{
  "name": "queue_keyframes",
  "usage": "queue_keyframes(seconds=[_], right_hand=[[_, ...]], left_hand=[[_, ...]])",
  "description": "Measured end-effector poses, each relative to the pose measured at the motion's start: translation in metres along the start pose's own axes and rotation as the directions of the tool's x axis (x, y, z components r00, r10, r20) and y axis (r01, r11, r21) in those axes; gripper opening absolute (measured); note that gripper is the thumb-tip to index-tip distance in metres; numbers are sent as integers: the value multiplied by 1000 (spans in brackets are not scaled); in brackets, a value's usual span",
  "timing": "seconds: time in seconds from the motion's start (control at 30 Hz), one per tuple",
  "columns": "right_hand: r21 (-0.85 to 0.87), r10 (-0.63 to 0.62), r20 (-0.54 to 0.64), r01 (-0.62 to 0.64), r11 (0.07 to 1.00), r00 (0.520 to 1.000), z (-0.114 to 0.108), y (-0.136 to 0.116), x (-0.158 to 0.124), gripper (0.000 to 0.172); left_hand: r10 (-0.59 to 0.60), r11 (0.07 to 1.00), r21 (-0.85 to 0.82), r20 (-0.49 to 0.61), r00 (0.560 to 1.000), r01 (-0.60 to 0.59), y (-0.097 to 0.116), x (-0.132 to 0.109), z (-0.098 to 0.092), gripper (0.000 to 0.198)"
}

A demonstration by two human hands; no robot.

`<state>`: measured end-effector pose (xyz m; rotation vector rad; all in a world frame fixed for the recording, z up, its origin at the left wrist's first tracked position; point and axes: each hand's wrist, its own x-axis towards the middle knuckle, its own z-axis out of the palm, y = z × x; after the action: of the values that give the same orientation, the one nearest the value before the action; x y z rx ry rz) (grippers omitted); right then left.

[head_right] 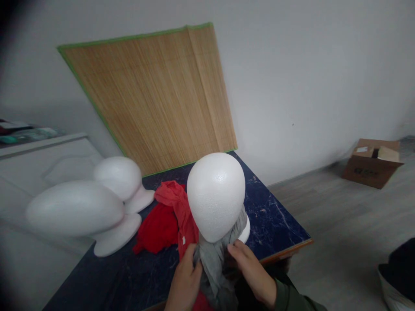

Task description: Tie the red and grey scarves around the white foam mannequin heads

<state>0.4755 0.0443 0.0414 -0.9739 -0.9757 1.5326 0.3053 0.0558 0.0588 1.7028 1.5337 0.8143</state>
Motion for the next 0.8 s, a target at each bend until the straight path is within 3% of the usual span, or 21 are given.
queue_keyframes(seconds=[0.07,0.17,0.3,0.4,0.5,0.6,0.67,0.73,0.8], right_hand=[[-268,-115,43,122,956,992,-4,-4,-9,42],[-589,-193,170,256,767,966,-1,-9,-17,46],[-851,-163,80,153,502,983,-1,-9,-12,18],[-919,-197,42,116,378,979,-18,-11,-2,17],[-944,-234,8,85,318,972,-47,-19,9,17],[-970,-307,-77,0,243,949,-76,-25,23,19],[-980,-363,-120,-53,190,924,-89,-26,31,17],[-985,-404,-116,-53,164,908,-93,-23,39,15],[-986,-439,-90,-19,163,894,-90,-17,47,21]], left_hand=[[1,999,-48,-6,1000,-1,5,-2,2,26],[75,981,-181,64,995,-62,14,-5,10,35],[50,959,-283,74,996,-27,14,-5,13,33],[13,916,-401,105,994,30,4,0,4,21],[-66,766,-635,75,995,99,-5,6,-11,23],[-249,486,-868,-26,968,102,-12,13,-25,29],[-317,327,-938,3,949,112,-17,18,-32,26],[-341,250,-954,71,937,164,-22,22,-33,22],[-332,244,-945,131,934,219,-27,26,-30,24]])
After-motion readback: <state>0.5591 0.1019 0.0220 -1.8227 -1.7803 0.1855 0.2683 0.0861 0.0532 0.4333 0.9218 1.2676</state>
